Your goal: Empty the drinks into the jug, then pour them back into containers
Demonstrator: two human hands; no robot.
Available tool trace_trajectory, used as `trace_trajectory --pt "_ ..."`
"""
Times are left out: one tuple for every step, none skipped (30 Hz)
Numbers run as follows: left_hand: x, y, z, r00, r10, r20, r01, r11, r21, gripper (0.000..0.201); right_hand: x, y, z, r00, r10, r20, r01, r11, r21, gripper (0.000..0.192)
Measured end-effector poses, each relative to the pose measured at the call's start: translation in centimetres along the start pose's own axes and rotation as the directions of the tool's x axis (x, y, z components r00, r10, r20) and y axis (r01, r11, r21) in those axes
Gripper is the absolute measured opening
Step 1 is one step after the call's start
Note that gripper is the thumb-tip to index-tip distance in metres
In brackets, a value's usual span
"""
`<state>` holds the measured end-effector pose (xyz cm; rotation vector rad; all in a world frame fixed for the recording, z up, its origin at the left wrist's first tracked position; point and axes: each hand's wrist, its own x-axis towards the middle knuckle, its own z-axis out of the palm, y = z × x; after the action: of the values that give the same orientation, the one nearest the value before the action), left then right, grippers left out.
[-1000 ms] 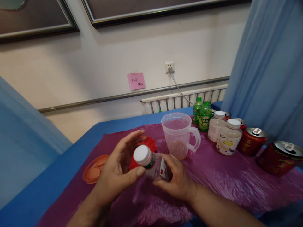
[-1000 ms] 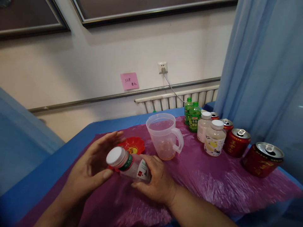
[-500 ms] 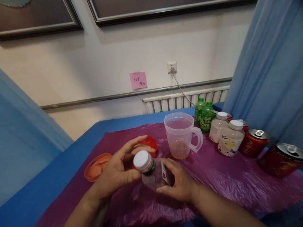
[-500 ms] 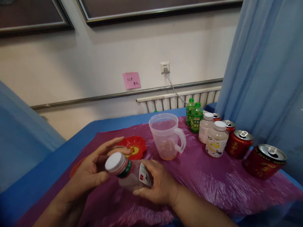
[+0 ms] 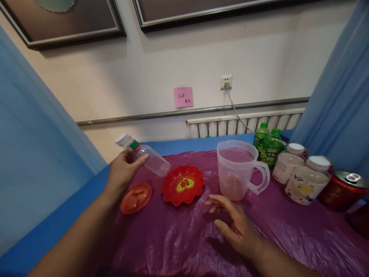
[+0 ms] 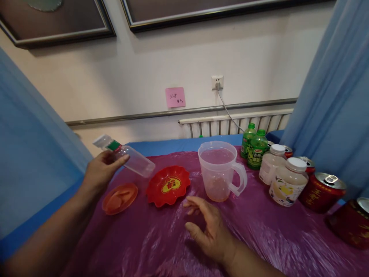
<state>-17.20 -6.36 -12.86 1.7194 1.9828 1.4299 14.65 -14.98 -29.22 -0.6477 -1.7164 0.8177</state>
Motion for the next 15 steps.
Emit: trace_trajectory --pt "2.3 -1.3 -0.3 0.996 -0.024 -0.087 0.035 0.991 0.131 0.054 0.0 -0.2 0.0 1.0 -0.004 0.0 0.004 1.0 -0.004 0.047" --pt "4.3 -2.7 -0.4 0.99 -0.042 -0.131 0.064 0.983 0.174 0.054 0.0 -0.3 0.1 1.0 -0.004 0.005 0.004 1.0 -0.007 0.048" --pt "6.1 -4.1 -0.4 0.99 -0.062 -0.127 0.087 0.975 0.203 0.054 0.1 -0.6 0.1 1.0 0.001 0.009 -0.001 1.0 -0.01 0.048" --pt "7.6 -5.4 -0.2 0.978 -0.115 -0.173 0.16 0.947 0.277 0.053 0.1 -0.8 0.2 1.0 0.011 0.011 -0.011 1.0 -0.015 0.049" --pt "8.9 -6.6 0.0 0.976 -0.134 -0.173 0.187 0.92 0.345 0.054 0.1 -1.1 0.2 1.0 0.025 0.013 -0.025 0.999 -0.022 0.049" --pt "9.9 -7.6 0.2 0.98 -0.131 -0.147 0.181 0.897 0.403 0.057 0.1 -1.4 0.2 0.999 0.036 0.011 -0.036 0.999 -0.028 0.049" --pt "10.7 -8.5 0.6 0.986 -0.123 -0.116 0.163 0.88 0.447 0.059 0.0 -1.7 0.1 0.999 0.044 0.003 -0.044 0.999 -0.031 0.049" --pt "11.3 -9.3 0.9 0.988 -0.121 -0.091 0.15 0.869 0.471 0.06 -0.1 -2.0 0.0 0.999 0.049 -0.006 -0.049 0.998 -0.035 0.05" --pt "11.8 -9.9 1.3 0.99 -0.123 -0.073 0.143 0.863 0.485 0.06 -0.2 -2.3 -0.1 0.999 0.049 -0.009 -0.049 0.998 -0.04 0.052" --pt "12.2 -10.3 1.7 0.989 -0.133 -0.067 0.149 0.858 0.492 0.058 -0.4 -2.5 -0.2 0.999 0.051 0.001 -0.051 0.998 -0.048 0.055" --pt "12.4 -10.7 2.0 0.987 -0.148 -0.069 0.162 0.852 0.498 0.057 -0.7 -2.7 -0.3 0.999 0.045 0.01 -0.045 0.997 -0.055 0.058" --pt "12.6 -11.0 2.3 0.985 -0.158 -0.067 0.17 0.846 0.506 0.054 -1.0 -2.9 -0.5 0.999 0.039 0.026 -0.038 0.997 -0.062 0.061" --pt "12.6 -11.2 2.5 0.984 -0.164 -0.064 0.174 0.84 0.514 0.052 -1.4 -3.0 -0.6 0.998 0.037 0.044 -0.034 0.997 -0.07 0.065" --pt "12.6 -11.3 2.6 0.984 -0.167 -0.057 0.172 0.837 0.52 0.05 -1.9 -3.1 -0.7 0.998 0.034 0.061 -0.029 0.997 -0.076 0.067" --pt "12.6 -11.4 2.6 0.985 -0.169 -0.048 0.168 0.835 0.525 0.048 -2.5 -3.1 -0.8 0.998 0.031 0.062 -0.026 0.996 -0.082 0.068"
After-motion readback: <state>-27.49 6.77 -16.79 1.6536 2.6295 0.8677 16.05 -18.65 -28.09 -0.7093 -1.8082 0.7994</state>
